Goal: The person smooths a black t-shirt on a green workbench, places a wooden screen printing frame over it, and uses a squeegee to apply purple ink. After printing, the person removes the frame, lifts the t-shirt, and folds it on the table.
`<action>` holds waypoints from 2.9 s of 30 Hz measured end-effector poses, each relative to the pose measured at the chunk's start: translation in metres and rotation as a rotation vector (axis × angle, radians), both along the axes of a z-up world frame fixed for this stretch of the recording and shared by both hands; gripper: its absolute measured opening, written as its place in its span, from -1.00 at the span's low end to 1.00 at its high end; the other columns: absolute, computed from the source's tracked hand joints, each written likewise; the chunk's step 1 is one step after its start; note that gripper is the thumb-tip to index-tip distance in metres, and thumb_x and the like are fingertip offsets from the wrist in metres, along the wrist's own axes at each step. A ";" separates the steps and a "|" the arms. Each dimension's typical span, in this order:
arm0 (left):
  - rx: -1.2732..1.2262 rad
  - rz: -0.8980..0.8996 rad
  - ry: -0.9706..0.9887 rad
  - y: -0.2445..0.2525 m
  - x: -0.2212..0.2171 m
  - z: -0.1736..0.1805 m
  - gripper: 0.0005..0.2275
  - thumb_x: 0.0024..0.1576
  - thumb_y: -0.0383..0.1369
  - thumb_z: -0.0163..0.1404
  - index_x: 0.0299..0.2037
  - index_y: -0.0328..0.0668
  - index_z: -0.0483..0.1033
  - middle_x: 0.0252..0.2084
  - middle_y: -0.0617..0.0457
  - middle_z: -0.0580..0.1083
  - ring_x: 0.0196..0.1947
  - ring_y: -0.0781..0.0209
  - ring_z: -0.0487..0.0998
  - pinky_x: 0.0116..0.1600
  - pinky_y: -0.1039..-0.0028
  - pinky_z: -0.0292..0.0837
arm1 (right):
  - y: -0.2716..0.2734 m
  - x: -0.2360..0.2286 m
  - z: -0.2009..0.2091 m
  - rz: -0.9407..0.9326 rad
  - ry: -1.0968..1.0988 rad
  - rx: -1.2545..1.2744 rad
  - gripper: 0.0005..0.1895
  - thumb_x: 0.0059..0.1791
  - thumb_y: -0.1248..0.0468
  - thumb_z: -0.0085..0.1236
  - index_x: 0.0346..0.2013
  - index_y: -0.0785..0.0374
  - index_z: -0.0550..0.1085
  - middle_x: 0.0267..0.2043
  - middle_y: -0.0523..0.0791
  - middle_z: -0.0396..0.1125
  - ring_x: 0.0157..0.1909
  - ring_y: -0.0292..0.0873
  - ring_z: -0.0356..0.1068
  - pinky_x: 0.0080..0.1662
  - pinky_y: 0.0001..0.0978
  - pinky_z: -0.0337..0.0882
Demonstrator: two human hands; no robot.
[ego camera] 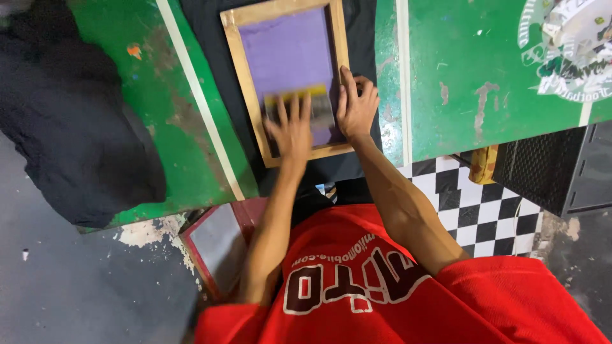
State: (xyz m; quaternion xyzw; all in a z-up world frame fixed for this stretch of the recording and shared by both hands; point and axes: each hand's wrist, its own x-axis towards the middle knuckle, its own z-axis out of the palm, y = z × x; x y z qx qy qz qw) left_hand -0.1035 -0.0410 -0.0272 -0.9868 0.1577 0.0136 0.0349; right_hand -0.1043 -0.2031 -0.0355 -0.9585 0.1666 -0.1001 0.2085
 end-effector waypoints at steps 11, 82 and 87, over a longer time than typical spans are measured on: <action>-0.112 0.020 0.313 0.010 -0.007 0.029 -0.18 -0.06 -0.36 0.22 0.48 0.33 0.14 0.41 0.07 0.30 0.44 -0.15 0.15 0.05 -0.30 0.19 | -0.005 -0.002 -0.021 0.043 -0.049 -0.192 -0.56 0.20 -0.01 -0.27 0.39 -0.22 0.30 0.00 -0.20 0.16 -0.06 -0.11 0.24 -0.16 -0.24 0.23; 0.032 0.012 0.270 -0.029 0.149 -0.026 -0.24 0.09 -0.37 0.11 0.49 0.43 0.01 0.49 0.20 0.19 0.47 -0.15 0.05 0.09 -0.46 0.17 | 0.004 0.006 0.009 -0.003 0.038 -0.025 -0.60 0.21 0.09 -0.24 0.35 -0.08 0.32 0.00 -0.08 0.21 -0.09 -0.01 0.21 -0.10 -0.11 0.21; -0.010 0.016 0.189 -0.022 0.095 -0.026 -0.27 0.07 -0.31 0.12 0.47 0.48 0.10 0.49 0.27 0.21 0.49 -0.07 -0.02 0.11 -0.46 0.16 | -0.003 0.003 0.002 -0.002 0.041 -0.052 -0.60 0.20 0.09 -0.21 0.34 -0.09 0.32 0.01 -0.07 0.22 -0.09 -0.01 0.23 -0.11 -0.12 0.22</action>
